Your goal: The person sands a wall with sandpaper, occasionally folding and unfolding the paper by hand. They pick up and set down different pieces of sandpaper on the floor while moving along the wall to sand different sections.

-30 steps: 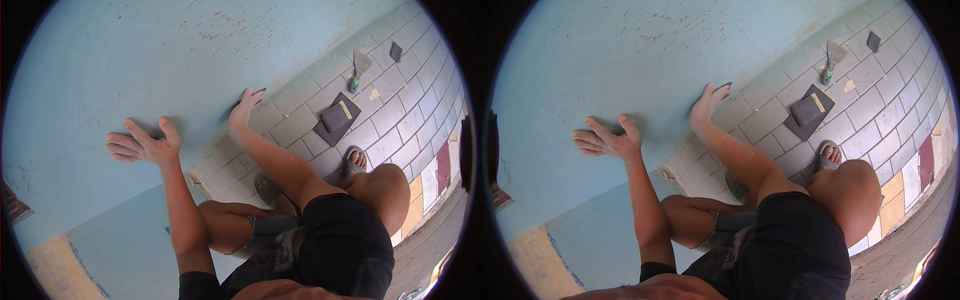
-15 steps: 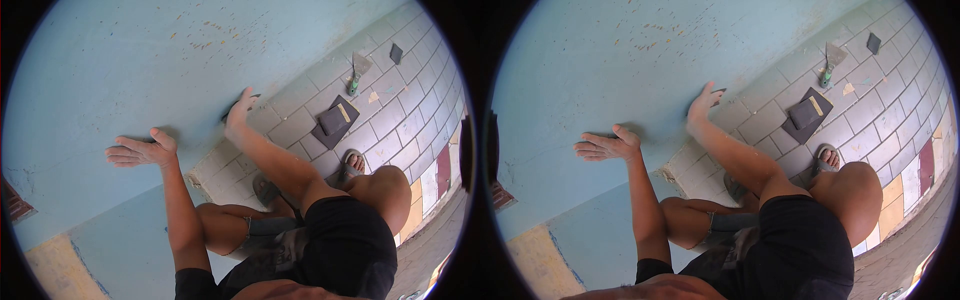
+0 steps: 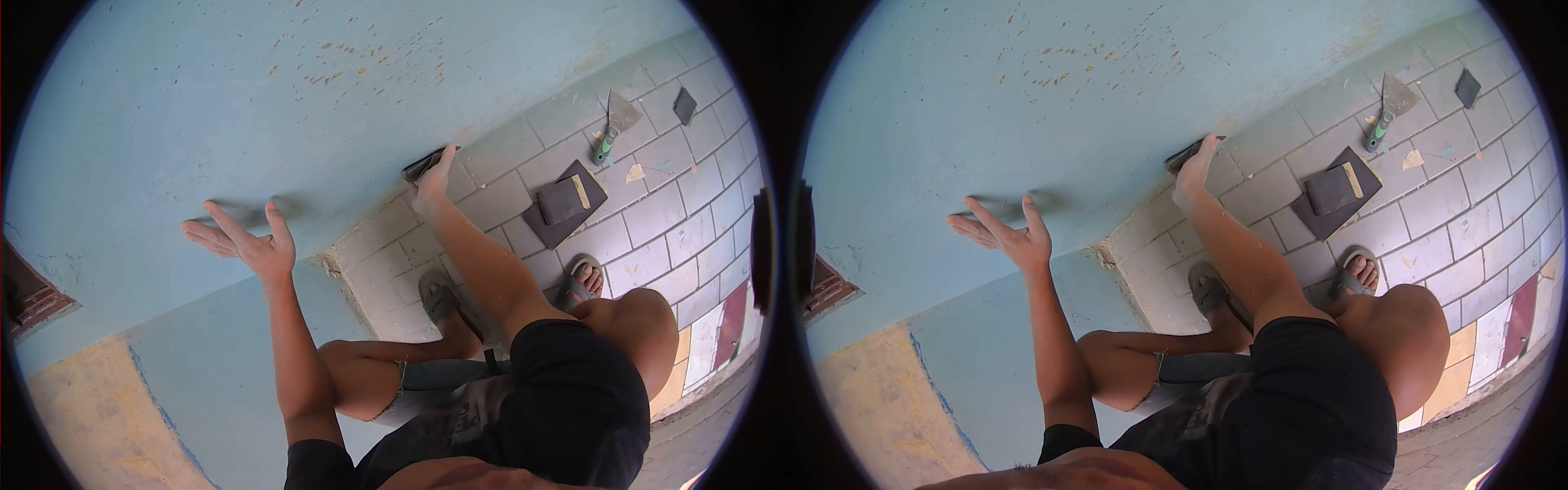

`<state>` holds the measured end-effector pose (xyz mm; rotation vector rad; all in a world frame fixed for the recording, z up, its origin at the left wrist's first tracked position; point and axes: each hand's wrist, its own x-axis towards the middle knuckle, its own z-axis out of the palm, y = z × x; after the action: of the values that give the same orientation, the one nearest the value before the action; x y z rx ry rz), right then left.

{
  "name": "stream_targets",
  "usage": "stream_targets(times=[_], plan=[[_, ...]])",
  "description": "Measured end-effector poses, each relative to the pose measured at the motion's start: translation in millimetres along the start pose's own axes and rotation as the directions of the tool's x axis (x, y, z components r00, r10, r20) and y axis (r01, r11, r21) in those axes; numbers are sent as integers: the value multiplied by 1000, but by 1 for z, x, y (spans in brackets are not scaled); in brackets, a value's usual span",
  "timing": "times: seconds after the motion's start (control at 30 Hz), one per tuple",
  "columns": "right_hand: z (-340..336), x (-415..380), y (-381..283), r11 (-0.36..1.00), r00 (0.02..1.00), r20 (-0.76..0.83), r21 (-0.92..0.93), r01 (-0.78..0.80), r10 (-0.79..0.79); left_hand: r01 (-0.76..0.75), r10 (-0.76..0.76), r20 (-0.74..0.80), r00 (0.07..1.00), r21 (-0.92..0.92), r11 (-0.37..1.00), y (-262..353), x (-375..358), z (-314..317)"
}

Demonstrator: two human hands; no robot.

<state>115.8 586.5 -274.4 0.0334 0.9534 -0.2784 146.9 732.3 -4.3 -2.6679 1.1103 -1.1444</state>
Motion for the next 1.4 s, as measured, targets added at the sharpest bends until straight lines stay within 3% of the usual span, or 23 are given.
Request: stream_targets(times=[0.07, 0.13, 0.2, 0.27, 0.37, 0.4, 0.43, 0.47, 0.53, 0.57, 0.63, 0.67, 0.73, 0.77, 0.83, 0.97, 1.07, 1.13, 1.17, 1.23, 1.3, 1.37, 1.4], plan=[[-9, -5, -1, 995, 994, -36, -23, -102, 101, 38, -38, 14, 999, 2, 999, 2, -3, -7], [-17, -2, 7, 999, 999, 35, 41, -14, 12, 71, -70, 25, 997, -5, 997, 9, 2, -8], [-19, 2, 16, 999, 1000, 8, 32, -10, 10, 97, -113, -115, 987, -143, 985, 27, 14, -5], [-14, 2, 16, 999, 1000, -17, 40, 2, -2, 86, -108, -161, 981, -137, 987, 41, 25, -2], [-14, -2, 25, 974, 992, 111, 225, 30, -56, -5, -24, -227, 974, -124, 992, 53, 47, 4], [-12, -4, 36, 962, 966, 134, -131, 238, -221, -81, 54, -251, 967, -100, 992, 54, 53, 5], [-9, -6, 47, 786, 910, 210, -460, 414, -357, -82, 53, -257, 965, -105, 991, 56, 60, 5], [-6, -12, 52, 782, 908, 211, -463, 418, -361, -131, 92, -274, 957, -127, 983, 58, 64, 4], [-4, -20, 55, 600, 838, 318, -588, 542, -444, -172, 116, -300, 947, -170, 970, 56, 53, 7], [0, -11, 50, 589, 828, 310, -590, 552, -467, -193, 125, -308, 943, -202, 960, 53, 45, 9], [17, 15, 31, 845, 897, 22, -327, 423, -441, -208, 122, -326, 938, -245, 947, 48, 37, 11], [25, 18, 18, 838, 889, 19, -327, 438, -457, -173, 65, -340, 938, -296, 940, 47, 39, 8], [38, 16, 2, 946, 937, -127, -21, 324, -324, -142, 1, -356, 934, -369, 918, 43, 38, 4], [41, 17, 6, 950, 944, -170, 89, 299, -282, -216, 63, -395, 917, -357, 909, 42, 37, 5], [56, 33, 70, 754, 812, -42, -402, 519, -582, -304, 129, -438, 890, -359, 882, 44, 37, 13], [64, 1, 70, 701, 761, 66, -344, 625, -646, -310, 90, -439, 894, -460, 832, 38, 24, 23], [41, 31, 29, 773, 759, -150, -163, 613, -634, -293, 65, -425, 903, -498, 816, 31, 16, 20], [54, 34, 42, 735, 739, -172, -388, 557, -651, -275, 20, -430, 903, -541, 794, 31, 20, 26], [61, 23, 56, 725, 724, -184, -391, 567, -665, -291, 0, -472, 882, -545, 786, 31, 21, 29], [76, -14, 96, 582, 651, -26, -475, 660, -759, -290, -42, -500, 865, -566, 772, 31, 20, 31], [77, -21, 80, 492, 600, 69, -503, 711, -797, -238, -130, -496, 858, -610, 756, 28, 25, 30], [62, -7, 7, 700, 686, -193, -368, 612, -701, -217, -168, -505, 847, -617, 757, 24, 22, 34], [60, -1, 14, 691, 681, -187, -378, 615, -708, -208, -186, -506, 842, -624, 753, 23, 19, 34]])
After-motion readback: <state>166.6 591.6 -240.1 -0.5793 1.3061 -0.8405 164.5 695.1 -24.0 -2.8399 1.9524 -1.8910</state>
